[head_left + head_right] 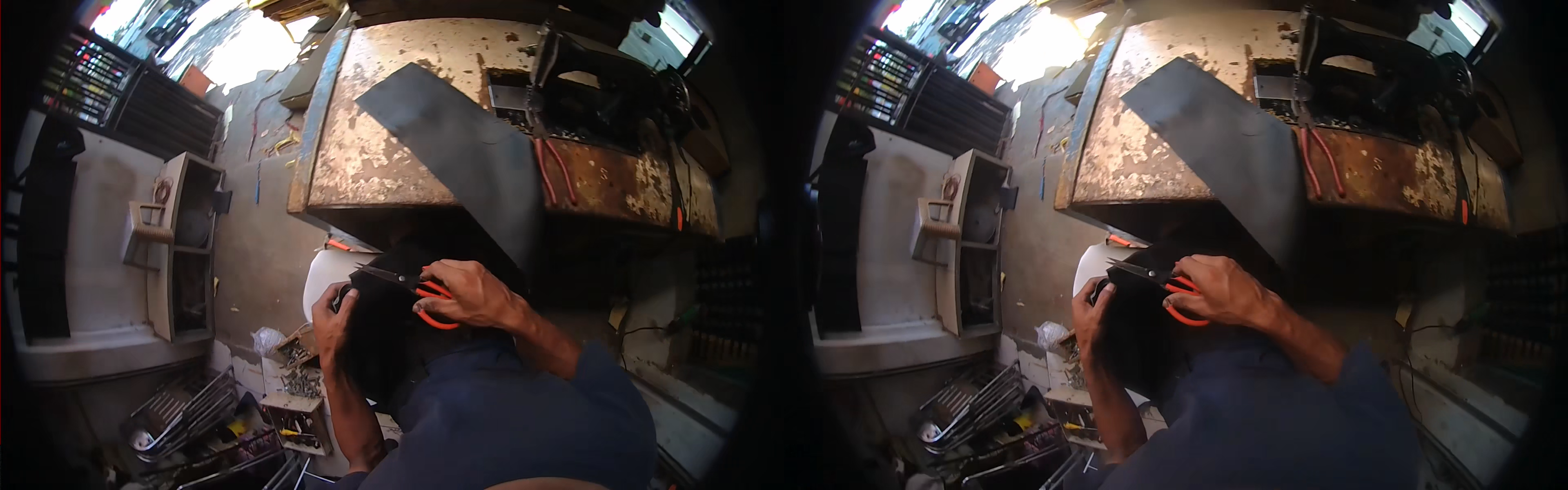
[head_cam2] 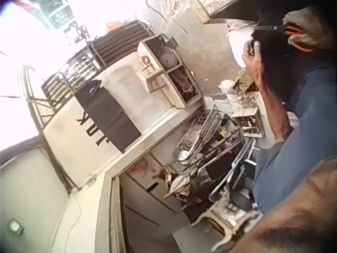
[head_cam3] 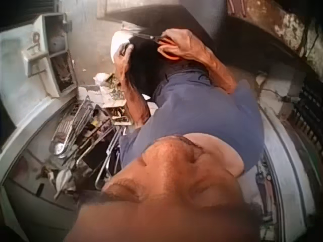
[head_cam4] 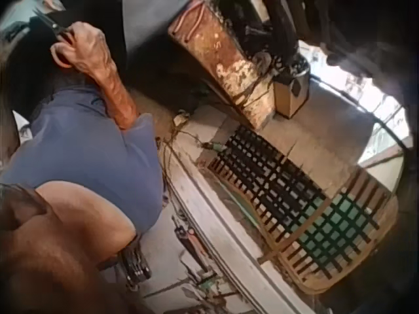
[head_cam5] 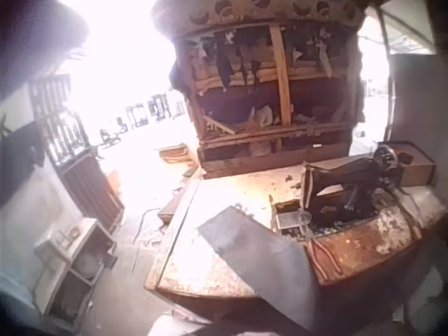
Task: The person cuts a piece of black fabric using shears while holding it against a white base.
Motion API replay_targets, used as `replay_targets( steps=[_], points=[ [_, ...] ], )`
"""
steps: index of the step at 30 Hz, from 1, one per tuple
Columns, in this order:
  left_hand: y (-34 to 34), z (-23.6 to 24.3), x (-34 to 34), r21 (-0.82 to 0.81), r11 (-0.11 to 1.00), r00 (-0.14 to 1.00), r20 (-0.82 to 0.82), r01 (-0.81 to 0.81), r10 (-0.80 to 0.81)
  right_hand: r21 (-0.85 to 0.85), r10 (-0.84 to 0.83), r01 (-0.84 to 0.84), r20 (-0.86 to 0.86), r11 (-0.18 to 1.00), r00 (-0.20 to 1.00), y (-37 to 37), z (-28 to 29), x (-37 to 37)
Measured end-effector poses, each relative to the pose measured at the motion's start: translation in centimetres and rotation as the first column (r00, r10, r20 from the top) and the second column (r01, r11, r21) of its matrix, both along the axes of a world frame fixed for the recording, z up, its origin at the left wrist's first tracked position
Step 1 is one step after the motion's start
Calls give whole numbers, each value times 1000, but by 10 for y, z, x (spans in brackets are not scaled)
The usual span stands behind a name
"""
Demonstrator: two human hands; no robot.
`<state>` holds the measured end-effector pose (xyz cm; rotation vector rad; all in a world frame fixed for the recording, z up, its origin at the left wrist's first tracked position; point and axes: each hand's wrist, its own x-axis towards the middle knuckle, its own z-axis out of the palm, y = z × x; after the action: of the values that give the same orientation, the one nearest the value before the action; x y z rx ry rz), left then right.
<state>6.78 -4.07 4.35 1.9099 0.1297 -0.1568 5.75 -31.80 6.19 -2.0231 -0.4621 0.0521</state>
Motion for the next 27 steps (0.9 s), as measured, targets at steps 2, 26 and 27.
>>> replay_targets(
  steps=[2, 26, 27],
  points=[
    [3, -3, 0, -44, 999, 996, -85, -9, 6, 114, 3, 24, -231, 993, 973, 13, -4, -4],
    [8, -10, -9, -121, 992, 991, -131, -30, 14, 273, 260, -66, -777, 960, 574, 47, -34, -10],
    [7, -8, -11, -132, 991, 989, -145, -27, 8, 268, 259, -75, -764, 960, 591, 49, -36, -9]
  ],
)
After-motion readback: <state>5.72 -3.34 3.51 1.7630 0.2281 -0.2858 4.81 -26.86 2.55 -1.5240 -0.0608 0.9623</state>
